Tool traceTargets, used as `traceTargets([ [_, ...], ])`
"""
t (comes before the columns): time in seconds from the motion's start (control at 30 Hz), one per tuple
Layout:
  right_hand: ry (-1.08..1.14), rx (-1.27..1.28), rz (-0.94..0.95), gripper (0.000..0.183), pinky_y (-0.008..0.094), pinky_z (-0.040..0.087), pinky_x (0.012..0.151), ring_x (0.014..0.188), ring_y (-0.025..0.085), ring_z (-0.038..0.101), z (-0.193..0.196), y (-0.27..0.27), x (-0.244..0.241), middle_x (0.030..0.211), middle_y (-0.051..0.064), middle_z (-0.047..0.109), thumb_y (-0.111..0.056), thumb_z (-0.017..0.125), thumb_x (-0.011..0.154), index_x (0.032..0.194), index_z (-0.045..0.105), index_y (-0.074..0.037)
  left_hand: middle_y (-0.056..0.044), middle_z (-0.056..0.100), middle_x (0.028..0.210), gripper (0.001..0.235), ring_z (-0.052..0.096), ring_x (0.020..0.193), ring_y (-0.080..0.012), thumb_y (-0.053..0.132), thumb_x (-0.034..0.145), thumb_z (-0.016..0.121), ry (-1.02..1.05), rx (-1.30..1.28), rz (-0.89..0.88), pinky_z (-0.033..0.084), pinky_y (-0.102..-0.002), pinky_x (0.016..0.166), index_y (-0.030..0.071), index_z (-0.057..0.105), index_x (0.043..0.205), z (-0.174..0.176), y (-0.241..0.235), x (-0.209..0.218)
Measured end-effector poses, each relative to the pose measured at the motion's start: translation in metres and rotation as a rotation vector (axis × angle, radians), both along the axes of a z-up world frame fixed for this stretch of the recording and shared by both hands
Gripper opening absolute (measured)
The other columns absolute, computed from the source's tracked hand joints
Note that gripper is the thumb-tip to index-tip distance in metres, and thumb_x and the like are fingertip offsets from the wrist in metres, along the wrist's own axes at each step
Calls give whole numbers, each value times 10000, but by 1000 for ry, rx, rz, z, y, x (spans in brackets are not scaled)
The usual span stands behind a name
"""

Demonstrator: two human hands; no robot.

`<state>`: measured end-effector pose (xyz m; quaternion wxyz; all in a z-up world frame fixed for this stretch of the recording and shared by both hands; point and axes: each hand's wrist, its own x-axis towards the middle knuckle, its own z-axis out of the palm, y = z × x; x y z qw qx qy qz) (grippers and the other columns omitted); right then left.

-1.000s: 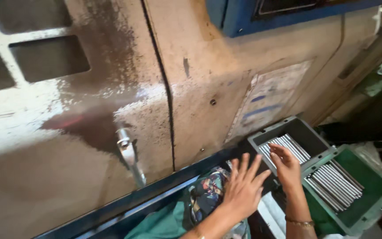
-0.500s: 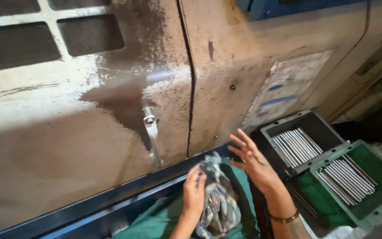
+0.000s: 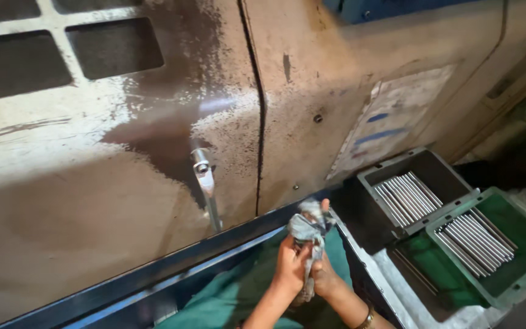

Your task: The person uses a metal rod to scrape a dirty area on a large metal panel. They open a nearby door to access the interior, then retrieve a cloth to wipe the rod and the panel surface. The person repeats the scraping and wiping actions on the same localized spot.

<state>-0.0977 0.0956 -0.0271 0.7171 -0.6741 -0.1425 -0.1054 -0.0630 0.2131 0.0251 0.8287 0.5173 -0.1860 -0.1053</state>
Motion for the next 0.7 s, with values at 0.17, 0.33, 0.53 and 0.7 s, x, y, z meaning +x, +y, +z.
traceTargets([
  [0.17,53,-142,-164,1228,408,346,1038,1145,297,407,36,4,-7,1324,202,467,-836,495,892,1704,-7,-63,-149,713,1132,338,683,1032,-272,271,1001,603,-342,67,157,536,-390,906,11,639,1216,22,-1,-2],
  [0.33,-203,-201,-87,865,421,307,1226,1486,309,451,84,-15,1,1589,193,490,-591,637,963,1543,448,22,-144,749,973,280,736,902,-284,231,943,594,-266,277,228,572,-390,804,32,670,1125,21,-10,4],
  [0.53,-190,-390,164,388,436,476,1119,1381,311,602,130,-103,-1,1477,167,619,-88,745,909,1287,699,-13,-168,697,1154,354,643,1118,-371,358,967,679,-504,795,107,491,-475,960,79,663,1184,28,-6,-4],
  [0.7,312,-260,-120,392,351,560,930,1173,199,674,134,-147,-12,1331,106,702,-78,692,906,1295,698,-26,-178,423,1536,651,138,1484,-547,428,730,815,-922,1157,-156,42,-726,1110,151,630,1289,60,-10,-19],
])
